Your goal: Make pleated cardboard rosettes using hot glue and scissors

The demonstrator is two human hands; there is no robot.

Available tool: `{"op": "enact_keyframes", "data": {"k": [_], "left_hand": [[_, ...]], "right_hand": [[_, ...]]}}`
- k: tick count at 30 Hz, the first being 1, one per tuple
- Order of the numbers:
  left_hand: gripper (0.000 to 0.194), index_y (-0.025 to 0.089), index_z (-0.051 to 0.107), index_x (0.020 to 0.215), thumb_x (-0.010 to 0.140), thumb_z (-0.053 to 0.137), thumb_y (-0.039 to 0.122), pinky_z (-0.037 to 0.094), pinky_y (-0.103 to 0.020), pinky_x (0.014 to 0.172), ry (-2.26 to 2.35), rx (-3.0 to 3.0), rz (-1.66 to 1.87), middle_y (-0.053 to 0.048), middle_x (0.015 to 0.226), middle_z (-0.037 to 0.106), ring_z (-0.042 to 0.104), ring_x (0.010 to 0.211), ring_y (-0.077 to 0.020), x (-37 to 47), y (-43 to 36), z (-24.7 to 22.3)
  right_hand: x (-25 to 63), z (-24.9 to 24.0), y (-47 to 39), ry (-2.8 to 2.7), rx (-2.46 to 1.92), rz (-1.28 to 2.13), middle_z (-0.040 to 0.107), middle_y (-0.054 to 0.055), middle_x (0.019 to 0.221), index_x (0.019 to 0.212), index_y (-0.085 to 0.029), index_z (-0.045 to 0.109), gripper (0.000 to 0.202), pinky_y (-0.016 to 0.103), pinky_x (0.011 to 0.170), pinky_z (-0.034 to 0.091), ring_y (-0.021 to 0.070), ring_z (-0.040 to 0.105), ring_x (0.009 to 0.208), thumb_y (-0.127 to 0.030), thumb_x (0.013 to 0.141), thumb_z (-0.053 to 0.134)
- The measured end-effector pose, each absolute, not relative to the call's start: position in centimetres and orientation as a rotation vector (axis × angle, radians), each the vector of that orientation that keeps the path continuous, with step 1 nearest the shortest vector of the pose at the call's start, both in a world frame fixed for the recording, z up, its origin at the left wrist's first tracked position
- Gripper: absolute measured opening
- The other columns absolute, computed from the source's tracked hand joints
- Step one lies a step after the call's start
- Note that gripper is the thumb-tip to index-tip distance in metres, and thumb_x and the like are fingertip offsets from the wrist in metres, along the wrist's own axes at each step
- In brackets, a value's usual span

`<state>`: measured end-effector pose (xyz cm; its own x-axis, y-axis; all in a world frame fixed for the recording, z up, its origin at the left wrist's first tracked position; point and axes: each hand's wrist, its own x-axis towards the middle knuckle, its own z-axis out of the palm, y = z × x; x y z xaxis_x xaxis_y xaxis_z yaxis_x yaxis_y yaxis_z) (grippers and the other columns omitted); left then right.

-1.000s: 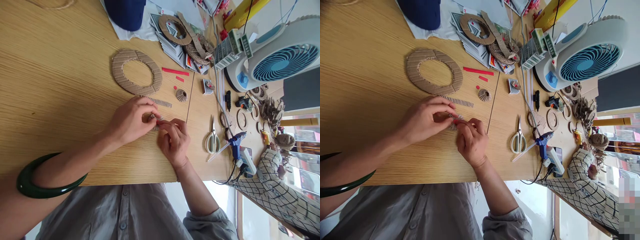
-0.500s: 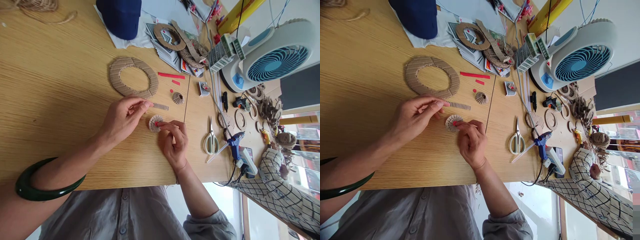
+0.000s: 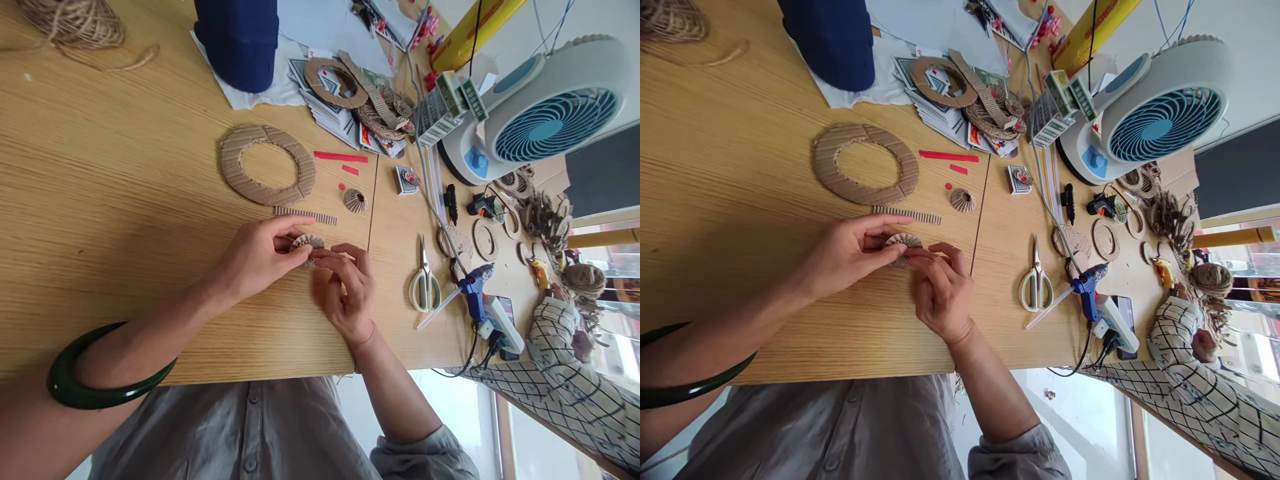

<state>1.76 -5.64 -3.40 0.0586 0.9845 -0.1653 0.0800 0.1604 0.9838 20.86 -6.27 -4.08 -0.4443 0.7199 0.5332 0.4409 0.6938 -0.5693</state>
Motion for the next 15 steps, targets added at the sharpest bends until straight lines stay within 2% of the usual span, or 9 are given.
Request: {"op": "enact_keyframes", "data": {"k": [6,10,15], "left_hand": [[0.043,0.019,0.071,0.128,0.086,0.069,0.031,0.061,-0.037,0.091,1.305,1.178,0.996,-0.006,0.104,0.08,0.077,0.093,-0.0215,1.63,-5.48,-3.65],[0.043,0.02,0.072,0.126,0.086,0.07,0.035,0.061,-0.036,0.086,1.347,1.185,0.971,-0.006,0.104,0.081,0.077,0.091,-0.0221,1.53,-5.47,-3.48],[0.034,0.02,0.077,0.117,0.09,0.066,0.037,0.061,-0.03,0.08,1.352,1.201,0.992,-0.005,0.103,0.081,0.076,0.088,-0.0207,1.53,-5.45,-2.85]], "right_hand": [[21.02,-3.42,-6.27,-2.001,-0.884,0.627,0.079,0.004,0.107,0.107,-0.025,0.068,0.037,0.05,0.099,0.056,0.0234,0.065,0.114,-0.003,0.089,0.043],[21.11,-3.37,-6.4,-1.81,-0.924,0.691,0.077,0.005,0.11,0.104,-0.025,0.068,0.029,0.049,0.1,0.055,0.0226,0.065,0.112,-0.009,0.095,0.046],[21.15,-4.15,-6.38,-1.642,-1.123,0.765,0.071,0.008,0.113,0.109,-0.023,0.069,0.023,0.038,0.084,0.059,0.0219,0.066,0.11,-0.019,0.1,0.048]]}}
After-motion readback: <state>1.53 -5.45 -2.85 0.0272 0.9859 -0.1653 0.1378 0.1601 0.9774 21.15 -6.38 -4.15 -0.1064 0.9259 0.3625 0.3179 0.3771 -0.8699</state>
